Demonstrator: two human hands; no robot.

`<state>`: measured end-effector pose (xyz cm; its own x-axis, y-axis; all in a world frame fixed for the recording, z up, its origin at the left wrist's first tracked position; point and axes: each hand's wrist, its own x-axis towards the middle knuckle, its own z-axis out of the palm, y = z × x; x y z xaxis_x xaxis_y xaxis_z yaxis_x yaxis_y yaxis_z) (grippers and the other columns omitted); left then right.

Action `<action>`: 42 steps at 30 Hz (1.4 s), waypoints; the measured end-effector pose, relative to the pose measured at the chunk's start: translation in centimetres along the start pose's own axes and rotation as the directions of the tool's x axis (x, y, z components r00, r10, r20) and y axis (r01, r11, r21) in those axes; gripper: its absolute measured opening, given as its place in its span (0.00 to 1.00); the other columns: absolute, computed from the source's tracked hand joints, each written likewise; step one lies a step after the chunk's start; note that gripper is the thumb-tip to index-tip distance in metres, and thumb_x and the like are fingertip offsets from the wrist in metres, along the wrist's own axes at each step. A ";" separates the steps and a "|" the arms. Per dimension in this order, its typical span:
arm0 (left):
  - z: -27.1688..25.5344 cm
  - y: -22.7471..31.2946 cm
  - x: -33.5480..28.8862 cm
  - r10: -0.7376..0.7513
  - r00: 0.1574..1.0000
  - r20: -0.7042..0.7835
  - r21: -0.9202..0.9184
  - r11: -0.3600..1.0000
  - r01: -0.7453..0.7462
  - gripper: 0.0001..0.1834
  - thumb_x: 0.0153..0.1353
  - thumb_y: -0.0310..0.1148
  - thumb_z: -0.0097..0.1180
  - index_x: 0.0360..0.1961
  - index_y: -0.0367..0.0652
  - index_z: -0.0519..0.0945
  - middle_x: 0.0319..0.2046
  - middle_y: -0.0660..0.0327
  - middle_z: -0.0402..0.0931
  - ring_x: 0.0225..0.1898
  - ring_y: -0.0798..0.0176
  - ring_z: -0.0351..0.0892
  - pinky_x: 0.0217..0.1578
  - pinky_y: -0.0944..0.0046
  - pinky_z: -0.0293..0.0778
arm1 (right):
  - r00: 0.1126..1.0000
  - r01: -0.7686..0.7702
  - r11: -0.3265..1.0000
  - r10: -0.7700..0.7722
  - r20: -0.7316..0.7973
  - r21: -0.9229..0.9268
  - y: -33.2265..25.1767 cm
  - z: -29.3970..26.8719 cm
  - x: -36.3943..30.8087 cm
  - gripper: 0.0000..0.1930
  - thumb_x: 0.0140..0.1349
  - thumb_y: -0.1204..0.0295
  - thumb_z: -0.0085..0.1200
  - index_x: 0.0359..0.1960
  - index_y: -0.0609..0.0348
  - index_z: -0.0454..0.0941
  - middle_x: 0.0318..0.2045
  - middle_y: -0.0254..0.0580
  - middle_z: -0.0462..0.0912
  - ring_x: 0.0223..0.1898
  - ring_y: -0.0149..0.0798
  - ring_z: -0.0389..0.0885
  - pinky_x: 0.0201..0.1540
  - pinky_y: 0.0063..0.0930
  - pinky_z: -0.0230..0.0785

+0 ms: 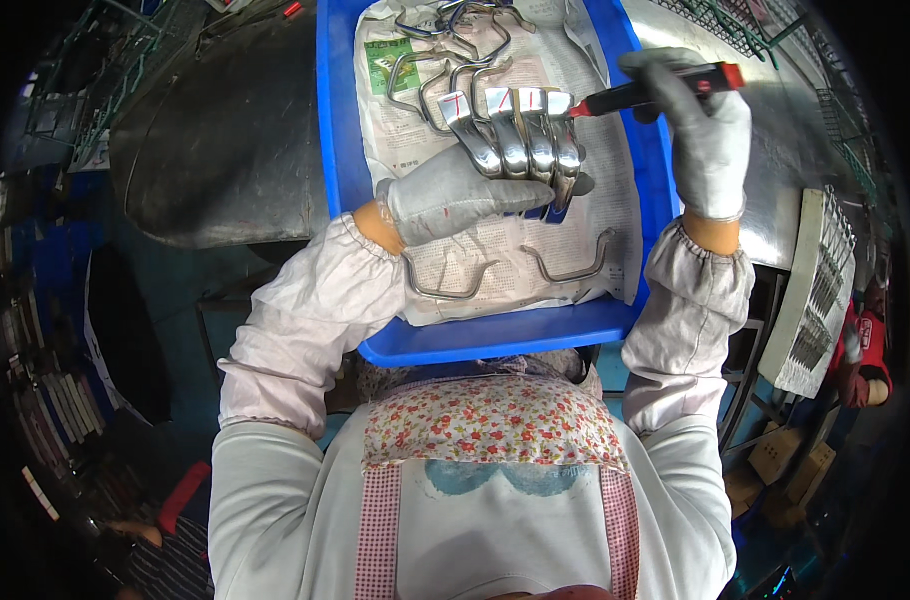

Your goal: The person marks individual metal brackets inside a blue plastic bin using a red felt-tip marker.

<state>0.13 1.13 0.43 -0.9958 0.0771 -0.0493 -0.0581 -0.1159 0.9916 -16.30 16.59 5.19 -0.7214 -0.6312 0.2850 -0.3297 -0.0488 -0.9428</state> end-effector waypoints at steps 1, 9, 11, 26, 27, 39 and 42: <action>0.0 0.1 -0.1 0.008 1.000 0.006 0.015 1.000 -0.009 0.14 0.59 0.31 0.55 0.46 0.40 0.78 0.41 0.62 0.79 0.42 0.69 0.76 0.43 0.70 0.73 | 0.998 -0.048 0.995 0.046 -0.032 -0.086 -0.5 0.8 -0.2 0.11 0.62 0.69 0.52 0.39 0.65 0.81 0.29 0.38 0.82 0.27 0.27 0.75 0.35 0.20 0.67; -0.8 -0.9 0.1 0.002 0.997 0.078 0.003 1.000 -0.002 0.23 0.63 0.31 0.52 0.58 0.38 0.66 0.54 0.58 0.72 0.55 0.67 0.69 0.55 0.67 0.66 | 0.995 0.063 0.983 -0.076 -0.071 -0.174 1.5 1.0 1.0 0.12 0.62 0.74 0.52 0.46 0.63 0.77 0.33 0.39 0.83 0.33 0.28 0.79 0.41 0.20 0.68; -0.7 -0.8 0.1 0.035 0.996 0.083 0.002 0.999 -0.035 0.23 0.63 0.31 0.51 0.59 0.38 0.65 0.54 0.58 0.71 0.55 0.67 0.69 0.56 0.67 0.65 | 0.998 0.006 0.999 -0.004 0.058 -0.032 1.2 1.5 1.2 0.14 0.62 0.75 0.51 0.50 0.63 0.74 0.36 0.41 0.83 0.38 0.30 0.80 0.43 0.20 0.69; 0.5 -1.7 -0.4 0.235 0.939 -0.251 0.381 0.916 -0.127 0.17 0.55 0.35 0.62 0.44 0.41 0.77 0.37 0.61 0.80 0.38 0.64 0.79 0.42 0.65 0.74 | 0.934 0.095 0.989 -0.050 0.354 -0.111 0.5 1.9 0.4 0.24 0.47 0.84 0.60 0.49 0.59 0.75 0.49 0.36 0.77 0.51 0.32 0.74 0.55 0.25 0.65; 0.6 -1.8 -0.3 0.254 0.933 -0.255 0.393 0.909 -0.140 0.16 0.54 0.35 0.62 0.44 0.42 0.77 0.37 0.61 0.80 0.38 0.64 0.79 0.42 0.65 0.74 | 0.958 0.092 0.992 -0.066 0.280 -0.082 0.7 1.9 0.3 0.21 0.51 0.83 0.58 0.49 0.59 0.75 0.49 0.36 0.77 0.51 0.32 0.74 0.55 0.25 0.64; 0.6 -1.2 -0.5 0.200 0.949 -0.245 0.282 0.951 -0.127 0.15 0.53 0.32 0.62 0.43 0.43 0.78 0.38 0.61 0.79 0.39 0.64 0.78 0.42 0.64 0.74 | 0.895 0.308 0.951 -0.283 0.344 -0.020 -2.7 1.7 -1.0 0.20 0.57 0.60 0.58 0.42 0.67 0.78 0.35 0.44 0.80 0.35 0.34 0.78 0.39 0.25 0.69; 0.6 -1.5 -0.3 0.218 0.942 -0.254 0.326 0.936 -0.129 0.14 0.54 0.32 0.61 0.42 0.43 0.78 0.37 0.62 0.80 0.39 0.64 0.78 0.42 0.64 0.74 | 0.940 0.258 0.943 -0.296 0.171 0.212 -1.9 1.8 -1.2 0.20 0.58 0.61 0.56 0.43 0.69 0.77 0.38 0.47 0.79 0.36 0.37 0.78 0.40 0.27 0.69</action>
<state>0.54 1.91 -0.97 -0.9689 -0.2045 0.1394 0.0970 0.2045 0.9740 -13.72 15.99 6.34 -0.4759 -0.7114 0.5170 -0.3676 -0.3732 -0.8518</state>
